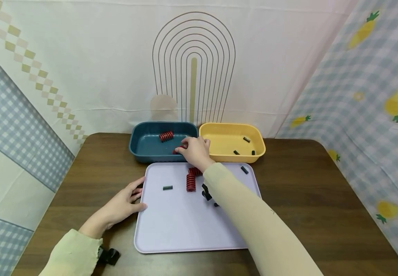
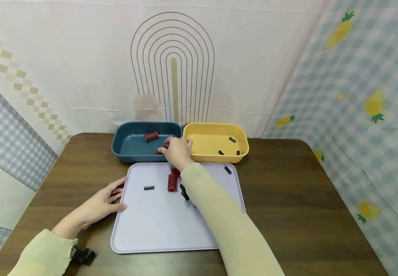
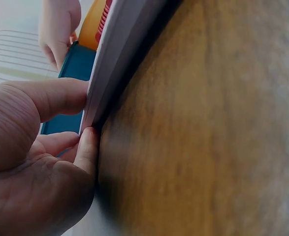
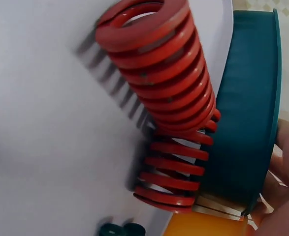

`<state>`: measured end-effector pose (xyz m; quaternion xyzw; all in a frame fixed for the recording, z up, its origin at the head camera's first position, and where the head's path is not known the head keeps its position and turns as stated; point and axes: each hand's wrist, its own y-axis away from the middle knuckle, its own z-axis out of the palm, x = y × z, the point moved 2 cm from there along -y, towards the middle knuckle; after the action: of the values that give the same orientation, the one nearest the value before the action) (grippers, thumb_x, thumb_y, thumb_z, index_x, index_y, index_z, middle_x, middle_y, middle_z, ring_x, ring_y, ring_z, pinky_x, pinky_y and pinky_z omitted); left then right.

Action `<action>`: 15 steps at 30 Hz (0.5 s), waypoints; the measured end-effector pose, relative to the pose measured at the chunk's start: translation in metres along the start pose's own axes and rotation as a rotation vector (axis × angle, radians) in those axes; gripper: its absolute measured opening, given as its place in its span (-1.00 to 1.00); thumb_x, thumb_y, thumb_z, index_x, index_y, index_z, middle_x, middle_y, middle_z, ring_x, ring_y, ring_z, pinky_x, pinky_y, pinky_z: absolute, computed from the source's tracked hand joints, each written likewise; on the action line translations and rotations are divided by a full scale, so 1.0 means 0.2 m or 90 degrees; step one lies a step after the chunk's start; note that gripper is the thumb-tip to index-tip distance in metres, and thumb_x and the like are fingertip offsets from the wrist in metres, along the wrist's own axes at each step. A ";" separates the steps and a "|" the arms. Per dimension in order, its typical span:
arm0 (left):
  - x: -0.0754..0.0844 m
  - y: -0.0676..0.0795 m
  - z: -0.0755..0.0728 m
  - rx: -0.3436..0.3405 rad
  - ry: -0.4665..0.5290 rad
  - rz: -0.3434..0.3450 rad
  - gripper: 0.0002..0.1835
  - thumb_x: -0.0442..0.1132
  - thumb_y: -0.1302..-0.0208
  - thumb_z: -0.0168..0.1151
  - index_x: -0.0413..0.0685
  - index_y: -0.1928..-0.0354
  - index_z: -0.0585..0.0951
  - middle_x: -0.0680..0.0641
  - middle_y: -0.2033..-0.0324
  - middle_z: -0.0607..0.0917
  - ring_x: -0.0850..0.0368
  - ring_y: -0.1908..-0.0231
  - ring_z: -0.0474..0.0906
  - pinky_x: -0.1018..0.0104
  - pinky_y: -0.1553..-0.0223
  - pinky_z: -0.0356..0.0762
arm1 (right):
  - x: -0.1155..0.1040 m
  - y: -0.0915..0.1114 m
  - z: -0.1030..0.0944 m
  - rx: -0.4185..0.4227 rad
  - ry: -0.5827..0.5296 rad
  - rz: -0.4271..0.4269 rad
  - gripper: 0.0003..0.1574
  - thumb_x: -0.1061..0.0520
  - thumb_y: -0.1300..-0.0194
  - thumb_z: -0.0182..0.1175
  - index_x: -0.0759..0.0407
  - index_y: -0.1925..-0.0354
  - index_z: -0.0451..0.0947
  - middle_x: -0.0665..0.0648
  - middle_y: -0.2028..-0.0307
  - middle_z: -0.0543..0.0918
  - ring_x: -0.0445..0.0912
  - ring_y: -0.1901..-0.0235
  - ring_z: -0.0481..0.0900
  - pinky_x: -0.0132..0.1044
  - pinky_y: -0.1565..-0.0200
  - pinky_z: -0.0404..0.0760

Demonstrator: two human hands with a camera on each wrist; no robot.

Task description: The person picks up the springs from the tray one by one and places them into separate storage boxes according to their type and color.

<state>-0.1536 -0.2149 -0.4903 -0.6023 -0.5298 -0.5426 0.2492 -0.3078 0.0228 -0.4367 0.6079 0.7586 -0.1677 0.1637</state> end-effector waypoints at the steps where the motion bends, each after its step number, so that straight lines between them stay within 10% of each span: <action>1: 0.00 0.00 0.00 0.000 0.001 0.000 -0.01 -0.37 -0.19 0.36 0.05 -0.53 -0.03 -0.32 -0.37 0.13 -0.23 -0.37 0.11 0.07 -0.23 0.33 | 0.01 0.00 0.00 0.002 -0.005 -0.006 -0.53 -0.22 -0.26 0.27 -0.01 -0.01 0.65 -0.06 0.17 0.67 -0.04 0.05 0.40 -0.04 -0.08 0.11; 15: 0.00 0.00 0.00 -0.007 0.000 0.006 0.00 -0.34 -0.19 0.37 0.03 -0.53 -0.05 -0.33 -0.36 0.14 -0.25 -0.37 0.11 0.06 -0.23 0.33 | 0.13 0.18 -0.21 -0.030 -0.108 -0.114 -0.42 -0.23 -0.28 0.23 0.00 -0.17 0.56 -0.04 -0.09 0.59 -0.10 -0.15 0.39 -0.13 -0.21 0.34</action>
<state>-0.1533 -0.2139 -0.4901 -0.6059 -0.5241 -0.5445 0.2484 -0.2795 0.0725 -0.4125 0.5172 0.7970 -0.2145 0.2264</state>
